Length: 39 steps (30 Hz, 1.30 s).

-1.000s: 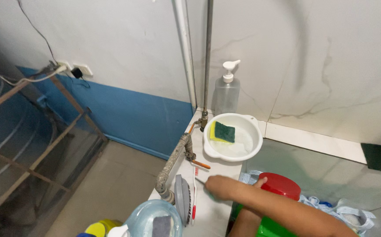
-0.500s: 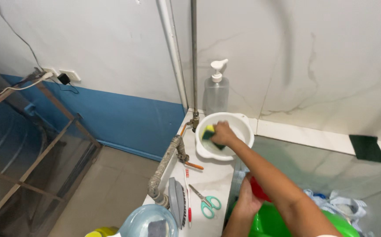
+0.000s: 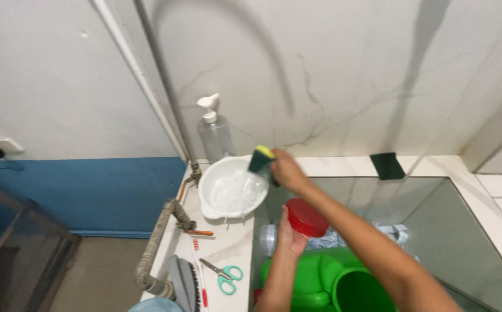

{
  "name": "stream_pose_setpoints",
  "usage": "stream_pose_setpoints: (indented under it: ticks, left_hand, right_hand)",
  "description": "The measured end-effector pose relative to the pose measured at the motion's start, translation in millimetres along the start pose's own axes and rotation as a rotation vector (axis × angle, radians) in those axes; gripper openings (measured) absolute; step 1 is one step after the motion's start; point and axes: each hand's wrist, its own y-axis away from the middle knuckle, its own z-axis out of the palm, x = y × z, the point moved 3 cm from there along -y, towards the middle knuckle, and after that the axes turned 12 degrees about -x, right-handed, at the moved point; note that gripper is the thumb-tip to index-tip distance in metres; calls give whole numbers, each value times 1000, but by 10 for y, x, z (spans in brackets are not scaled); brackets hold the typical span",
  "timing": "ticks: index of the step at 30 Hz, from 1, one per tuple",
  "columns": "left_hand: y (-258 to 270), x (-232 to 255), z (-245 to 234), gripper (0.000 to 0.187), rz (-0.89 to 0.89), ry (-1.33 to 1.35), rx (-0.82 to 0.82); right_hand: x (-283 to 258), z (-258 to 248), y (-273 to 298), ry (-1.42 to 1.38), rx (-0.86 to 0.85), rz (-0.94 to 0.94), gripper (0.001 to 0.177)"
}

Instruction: The person cleans the exterior and interior of large plastic jerrycans. They wipe the surfaces with a cloth, use scissors to remove labels, scrub the containers with a sponge under running water, and rinse them thoroughly.

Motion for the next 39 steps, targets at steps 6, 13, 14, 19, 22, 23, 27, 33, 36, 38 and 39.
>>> stream_pose_setpoints:
  ticks: [6, 13, 14, 19, 22, 23, 27, 33, 36, 38, 39]
  left_hand:
    - [-173, -331, 499, 68, -24, -145, -85]
    - [-148, -983, 847, 62, -173, -287, -138]
    - [-179, -991, 902, 63, -161, -286, -132]
    - [-180, -1151, 1107, 59, -219, -359, -86]
    - [-171, -1024, 1173, 58, -157, -375, -204]
    - [-232, -968, 1202, 60, -125, -384, -219]
    - [-372, -1085, 1126, 60, -127, -389, -135]
    - [-155, -1210, 1088, 54, -194, -329, -230]
    - [-70, -1105, 1196, 60, -192, -347, -175]
    - [52, -1092, 1193, 53, -181, -435, -83]
    - [111, -1057, 1190, 50, -175, -482, -37]
  right_hand:
    - [420, -850, 1470, 1, -165, 192, 32]
    - [570, -1125, 1964, 38, 84, 281, 36]
    - [578, -1152, 1944, 108, 113, 301, 33]
    - [886, -1294, 1989, 110, 77, 173, 35]
    - [1038, -1237, 2251, 60, 139, 434, 29]
    - [1058, -1236, 2284, 50, 167, 514, 26]
    - [727, -1162, 2285, 222, 225, 112, 39]
    - [650, -1482, 1971, 235, 210, 289, 24]
    - [455, -1358, 1980, 212, 179, 165, 35]
    - [397, -1130, 2023, 195, 16, 29, 27]
    - [455, -1075, 2017, 172, 65, 48, 29]
